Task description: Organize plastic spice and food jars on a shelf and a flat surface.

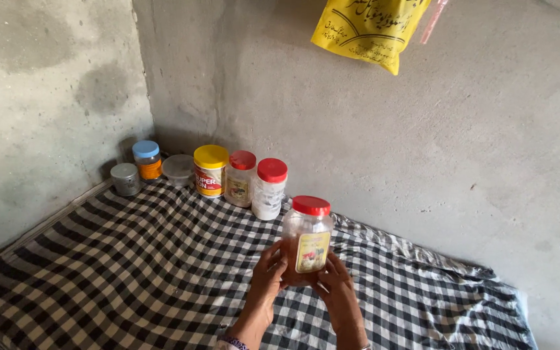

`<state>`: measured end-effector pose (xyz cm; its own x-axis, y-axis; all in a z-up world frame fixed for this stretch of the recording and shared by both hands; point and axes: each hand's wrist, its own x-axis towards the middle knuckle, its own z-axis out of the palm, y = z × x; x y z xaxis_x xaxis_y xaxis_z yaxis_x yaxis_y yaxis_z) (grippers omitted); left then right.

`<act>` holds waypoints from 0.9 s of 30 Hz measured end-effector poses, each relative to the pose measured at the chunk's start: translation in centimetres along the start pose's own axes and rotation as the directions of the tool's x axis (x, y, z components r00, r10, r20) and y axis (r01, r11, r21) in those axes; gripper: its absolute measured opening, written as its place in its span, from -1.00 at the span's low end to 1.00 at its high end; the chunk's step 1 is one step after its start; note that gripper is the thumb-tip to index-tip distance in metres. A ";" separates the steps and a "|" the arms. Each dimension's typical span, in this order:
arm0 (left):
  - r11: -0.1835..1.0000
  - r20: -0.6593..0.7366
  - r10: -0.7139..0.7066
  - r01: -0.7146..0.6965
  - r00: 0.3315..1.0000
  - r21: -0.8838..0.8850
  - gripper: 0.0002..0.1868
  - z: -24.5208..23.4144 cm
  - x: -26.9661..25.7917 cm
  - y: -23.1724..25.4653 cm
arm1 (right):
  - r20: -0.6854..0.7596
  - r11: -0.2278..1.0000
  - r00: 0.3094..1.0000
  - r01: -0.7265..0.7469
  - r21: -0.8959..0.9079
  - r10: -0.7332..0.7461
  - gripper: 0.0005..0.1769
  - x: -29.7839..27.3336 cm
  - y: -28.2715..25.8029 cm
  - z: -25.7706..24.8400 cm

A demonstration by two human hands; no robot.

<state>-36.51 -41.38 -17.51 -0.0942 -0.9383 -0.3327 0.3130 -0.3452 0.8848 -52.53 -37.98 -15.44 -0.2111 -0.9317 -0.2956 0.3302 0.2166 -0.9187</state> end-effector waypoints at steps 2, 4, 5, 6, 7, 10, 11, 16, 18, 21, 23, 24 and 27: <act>0.999 0.022 -0.023 0.024 0.999 -0.023 -0.29 -0.2 1.3 -0.7 | -0.034 0.998 0.999 -0.039 -0.052 0.037 -0.30 0.3 0.3 0.0; 0.998 0.029 0.020 -0.022 0.999 0.055 -0.26 -0.9 3.5 -2.4 | -0.024 0.998 0.999 -0.044 -0.038 0.043 -0.29 1.1 1.6 -0.5; 0.998 0.030 0.016 -0.018 0.999 0.055 -0.26 -0.6 3.6 -2.2 | -0.027 0.998 0.999 -0.046 -0.038 0.045 -0.29 1.4 1.9 -0.6; 0.998 -0.012 -0.045 0.045 0.999 0.038 -0.26 -0.4 3.7 -1.9 | -0.019 0.998 0.999 -0.034 -0.046 0.033 -0.28 1.7 2.1 -0.5; 0.994 -0.053 -0.106 0.107 0.993 0.018 -0.25 -0.2 3.8 -1.7 | -0.011 0.998 1.000 -0.021 -0.054 0.021 -0.27 1.9 2.3 -0.5; 0.997 -0.107 -0.060 0.055 0.992 -0.054 -0.31 -0.9 9.0 -6.2 | -0.026 1.000 1.000 0.009 0.009 -0.009 -0.24 3.4 3.0 -1.0; 0.997 -0.106 -0.060 0.054 0.993 -0.056 -0.31 -0.8 9.6 -6.4 | -0.026 1.000 1.000 0.011 0.007 -0.011 -0.24 4.2 3.2 -1.1; 0.997 -0.135 -0.077 0.078 0.988 0.009 -0.48 0.4 10.5 -4.4 | -0.079 0.998 0.996 0.044 -0.035 -0.047 -0.27 6.6 2.7 -1.1; 0.995 -0.124 -0.093 0.094 0.988 0.009 -0.51 0.7 11.0 -3.8 | -0.070 0.997 0.995 0.073 -0.018 -0.075 -0.26 8.9 3.7 -1.8; 0.994 -0.099 -0.108 0.108 0.989 -0.003 -0.55 0.8 13.3 -4.5 | -0.081 0.997 0.994 0.067 -0.042 -0.070 -0.27 9.9 2.7 -1.3; 0.994 -0.088 -0.106 0.105 0.991 -0.015 -0.56 0.8 14.5 -4.8 | -0.100 0.996 0.994 0.031 -0.083 -0.039 -0.29 10.9 2.7 -1.2; 0.992 -0.098 -0.123 0.122 0.988 -0.017 -0.57 0.9 14.9 -4.5 | -0.080 0.997 0.995 0.051 -0.058 -0.055 -0.28 12.1 3.4 -1.6; 0.994 -0.098 -0.110 0.107 0.989 -0.034 -0.59 1.0 16.1 -4.2 | -0.045 0.996 0.995 0.088 -0.027 -0.089 -0.26 14.6 4.6 -2.2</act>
<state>-40.33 -55.03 -26.27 -0.0352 -0.8880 -0.4585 0.3326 -0.4431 0.8325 -56.14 -49.96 -24.56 -0.2805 -0.9334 -0.2239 0.2855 0.1416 -0.9478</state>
